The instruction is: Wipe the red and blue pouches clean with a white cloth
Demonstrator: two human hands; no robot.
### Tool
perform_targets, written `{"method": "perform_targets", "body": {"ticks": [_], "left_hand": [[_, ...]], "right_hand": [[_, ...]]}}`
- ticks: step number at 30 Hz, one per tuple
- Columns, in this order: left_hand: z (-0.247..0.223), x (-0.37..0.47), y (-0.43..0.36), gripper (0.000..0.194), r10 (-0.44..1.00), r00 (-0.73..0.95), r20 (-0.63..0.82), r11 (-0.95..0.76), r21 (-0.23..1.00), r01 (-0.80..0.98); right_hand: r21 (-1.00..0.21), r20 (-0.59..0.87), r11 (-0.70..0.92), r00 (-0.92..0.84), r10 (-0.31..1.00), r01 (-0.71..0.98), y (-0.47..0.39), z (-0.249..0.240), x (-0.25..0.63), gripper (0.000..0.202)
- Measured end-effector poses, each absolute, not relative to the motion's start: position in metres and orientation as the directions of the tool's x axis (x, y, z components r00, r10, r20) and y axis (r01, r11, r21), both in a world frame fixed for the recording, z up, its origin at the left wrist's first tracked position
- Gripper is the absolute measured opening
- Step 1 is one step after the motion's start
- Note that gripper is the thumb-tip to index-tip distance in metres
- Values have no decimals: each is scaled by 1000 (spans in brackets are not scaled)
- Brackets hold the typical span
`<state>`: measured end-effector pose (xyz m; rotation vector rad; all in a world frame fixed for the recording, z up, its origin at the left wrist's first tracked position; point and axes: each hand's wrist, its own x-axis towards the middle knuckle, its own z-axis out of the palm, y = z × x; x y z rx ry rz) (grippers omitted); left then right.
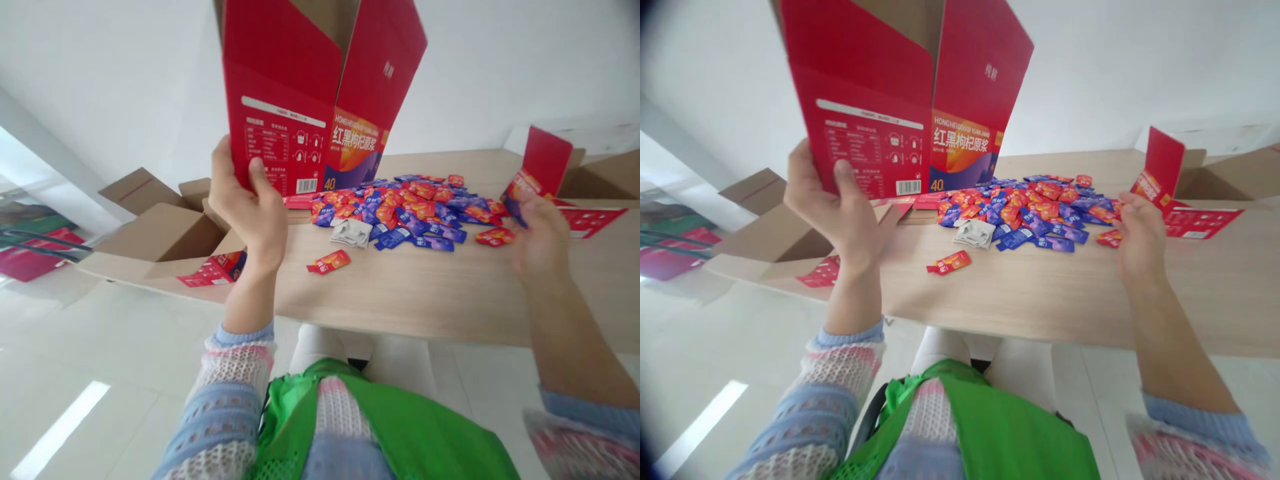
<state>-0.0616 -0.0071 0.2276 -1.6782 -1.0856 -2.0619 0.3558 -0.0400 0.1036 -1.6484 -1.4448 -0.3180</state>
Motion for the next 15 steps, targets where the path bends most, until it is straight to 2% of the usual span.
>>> {"method": "perform_targets", "body": {"ticks": [1, 2, 4, 7, 9, 11, 13, 15], "left_hand": [[214, -65, -28, 24, 238, -331, 913, -669, 401, 625], [199, -67, -45, 24, 246, -382, 891, -651, 443, 616], [168, -69, -69, 26, 295, -465, 835, -616, 538, 576], [125, -67, -74, 21, 416, -539, 733, -632, 659, 408], [103, -66, -62, 18, 520, -552, 653, -677, 708, 201], [85, -63, -47, 19, 624, -525, 579, -689, 724, -21], [67, -57, -35, 23, 714, -455, 532, -660, 729, -184], [47, -50, -28, 27, 751, -414, 515, -633, 740, -226]], "right_hand": [[-640, 623, 182, 366, 691, 747, -36, 109, 343, 70], [-751, 556, 244, 389, 735, 613, -32, 114, 328, 73], [-863, 461, 267, 456, 761, 428, -30, 121, 295, 71], [-957, 276, 239, 258, 926, 168, -29, 119, 259, 67], [-988, 148, 154, 202, 968, -17, -24, 112, 254, 70], [-964, 63, 145, 337, 939, -224, -16, 103, 263, 70], [-877, 50, 288, 522, 851, -386, -10, 95, 276, 59], [-772, 94, 463, 641, 762, -436, -11, 87, 288, 45]]}}
